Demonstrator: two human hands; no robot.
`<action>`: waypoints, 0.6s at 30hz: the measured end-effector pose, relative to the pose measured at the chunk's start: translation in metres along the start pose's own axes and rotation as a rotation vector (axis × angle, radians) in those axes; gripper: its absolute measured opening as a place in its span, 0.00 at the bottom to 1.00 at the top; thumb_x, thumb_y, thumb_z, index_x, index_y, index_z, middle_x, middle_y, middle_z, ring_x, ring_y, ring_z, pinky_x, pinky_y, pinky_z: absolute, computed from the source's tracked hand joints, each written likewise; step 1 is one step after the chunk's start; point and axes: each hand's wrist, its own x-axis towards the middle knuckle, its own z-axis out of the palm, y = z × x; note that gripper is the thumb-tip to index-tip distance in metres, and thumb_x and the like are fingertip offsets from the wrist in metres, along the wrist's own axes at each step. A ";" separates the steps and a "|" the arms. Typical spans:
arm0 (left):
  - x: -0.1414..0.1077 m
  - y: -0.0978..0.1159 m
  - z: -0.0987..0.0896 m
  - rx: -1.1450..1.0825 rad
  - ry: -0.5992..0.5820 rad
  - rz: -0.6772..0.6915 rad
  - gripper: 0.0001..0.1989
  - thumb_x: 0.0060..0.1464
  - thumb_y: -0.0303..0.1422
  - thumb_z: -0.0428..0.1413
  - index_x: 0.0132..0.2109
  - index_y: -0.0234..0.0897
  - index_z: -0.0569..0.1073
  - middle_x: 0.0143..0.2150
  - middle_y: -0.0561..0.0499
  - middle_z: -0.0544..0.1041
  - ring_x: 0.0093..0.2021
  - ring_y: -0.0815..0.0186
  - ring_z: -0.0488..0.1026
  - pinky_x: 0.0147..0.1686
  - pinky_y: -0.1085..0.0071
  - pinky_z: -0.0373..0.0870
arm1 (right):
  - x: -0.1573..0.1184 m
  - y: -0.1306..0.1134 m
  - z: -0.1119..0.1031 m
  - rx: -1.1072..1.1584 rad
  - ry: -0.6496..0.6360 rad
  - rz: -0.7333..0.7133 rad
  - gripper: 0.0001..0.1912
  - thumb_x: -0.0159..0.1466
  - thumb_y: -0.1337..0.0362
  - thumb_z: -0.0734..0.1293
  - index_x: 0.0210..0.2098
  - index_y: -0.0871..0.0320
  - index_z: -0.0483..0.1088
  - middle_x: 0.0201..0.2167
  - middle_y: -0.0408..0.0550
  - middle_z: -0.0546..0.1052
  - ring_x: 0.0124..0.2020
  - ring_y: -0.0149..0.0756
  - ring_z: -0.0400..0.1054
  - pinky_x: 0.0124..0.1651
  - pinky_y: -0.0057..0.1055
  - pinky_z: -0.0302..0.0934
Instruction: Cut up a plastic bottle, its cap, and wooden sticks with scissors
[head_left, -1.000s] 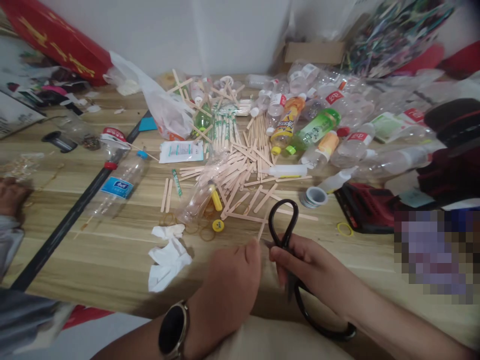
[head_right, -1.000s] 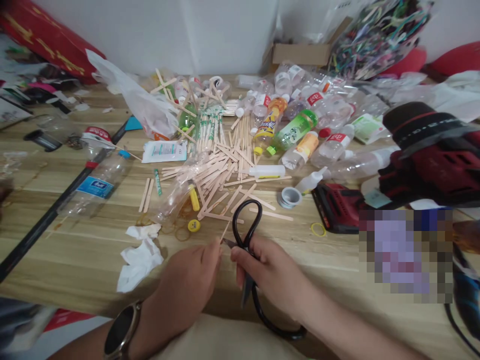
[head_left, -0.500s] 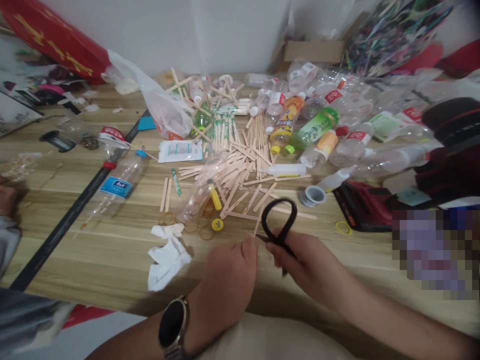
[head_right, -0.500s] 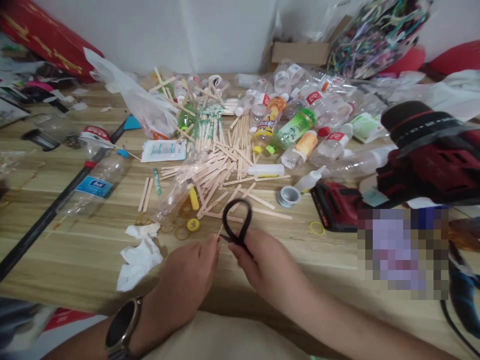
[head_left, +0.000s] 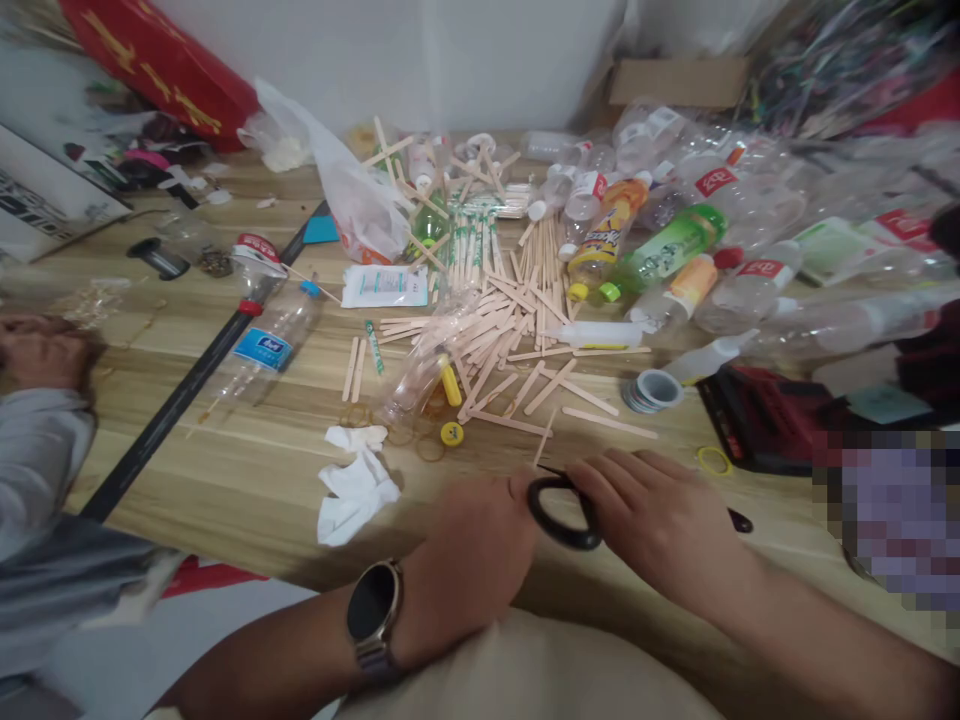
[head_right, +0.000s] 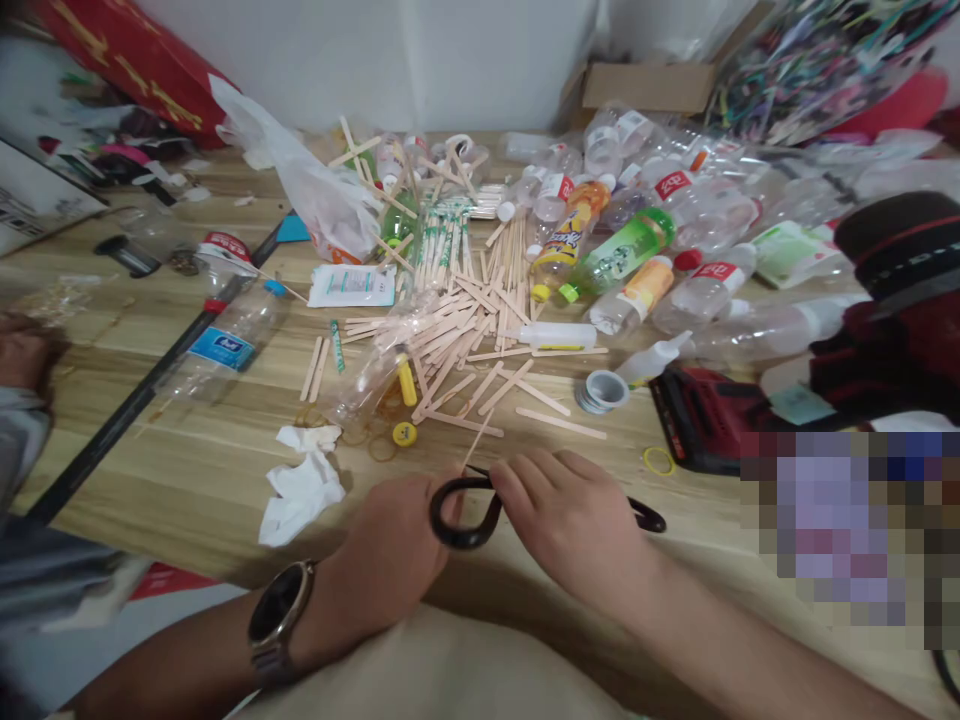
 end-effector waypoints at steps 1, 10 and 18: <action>0.000 0.000 0.000 0.014 -0.021 -0.004 0.11 0.58 0.19 0.47 0.40 0.35 0.72 0.30 0.48 0.79 0.28 0.59 0.78 0.26 0.68 0.71 | 0.000 0.001 0.000 0.037 -0.034 0.027 0.17 0.70 0.60 0.55 0.31 0.57 0.70 0.25 0.51 0.76 0.24 0.36 0.69 0.27 0.30 0.57; -0.001 0.003 -0.002 0.016 -0.088 -0.014 0.13 0.59 0.18 0.47 0.43 0.34 0.73 0.34 0.46 0.81 0.32 0.60 0.79 0.30 0.68 0.72 | -0.002 -0.001 0.001 -0.161 -0.009 -0.094 0.16 0.71 0.67 0.55 0.31 0.57 0.69 0.24 0.47 0.75 0.23 0.35 0.67 0.26 0.31 0.54; 0.001 0.002 -0.003 -0.062 -0.039 -0.073 0.13 0.63 0.21 0.44 0.41 0.35 0.73 0.31 0.48 0.81 0.30 0.60 0.79 0.29 0.68 0.73 | -0.002 -0.002 0.008 -0.293 0.059 -0.198 0.16 0.71 0.71 0.55 0.34 0.59 0.72 0.25 0.49 0.75 0.25 0.37 0.67 0.28 0.34 0.54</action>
